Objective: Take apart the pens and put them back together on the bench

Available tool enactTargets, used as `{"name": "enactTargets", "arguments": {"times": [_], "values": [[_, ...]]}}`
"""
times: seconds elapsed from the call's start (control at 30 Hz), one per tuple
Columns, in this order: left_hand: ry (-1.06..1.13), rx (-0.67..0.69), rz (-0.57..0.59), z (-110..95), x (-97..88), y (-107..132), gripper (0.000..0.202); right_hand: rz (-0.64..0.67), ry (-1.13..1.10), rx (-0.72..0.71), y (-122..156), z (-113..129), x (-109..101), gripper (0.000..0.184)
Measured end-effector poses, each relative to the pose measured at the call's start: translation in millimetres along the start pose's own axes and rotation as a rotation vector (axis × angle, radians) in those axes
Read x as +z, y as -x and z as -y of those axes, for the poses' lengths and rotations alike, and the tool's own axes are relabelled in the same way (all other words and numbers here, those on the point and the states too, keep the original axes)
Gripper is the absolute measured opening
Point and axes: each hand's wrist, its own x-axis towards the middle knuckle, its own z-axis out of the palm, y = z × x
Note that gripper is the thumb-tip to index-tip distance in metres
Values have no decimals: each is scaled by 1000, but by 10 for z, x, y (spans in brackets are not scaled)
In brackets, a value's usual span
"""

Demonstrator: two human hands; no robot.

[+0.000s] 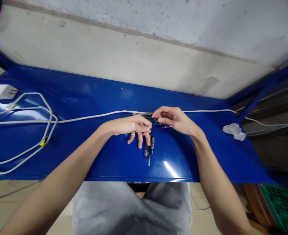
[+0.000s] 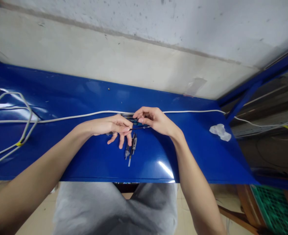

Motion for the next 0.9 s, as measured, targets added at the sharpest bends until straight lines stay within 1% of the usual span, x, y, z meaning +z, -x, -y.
{"name": "enactTargets", "arguments": {"times": [0.1,0.3,0.43,0.53,0.63,0.77,0.9], "values": [[-2,-6,-7,2,-12,6,39,5,-90,44,3,-36,9,22],[4,-42,-18,-28,-22,26,33,56,-4,77,8,2,-12,23],[1,-51,-6,-59,-21,42,32,116,25,57,9,18,-3,26],[11,-61,-15,-70,-24,58,33,154,54,71,8,2,34,28],[9,-58,-26,-64,-37,73,37,177,22,87,-3,-16,97,27],[15,-43,-23,-42,-57,76,42,203,-12,64,-30,-25,179,24],[22,-48,-26,-30,-58,69,40,199,-7,32,-46,-37,215,22]]}}
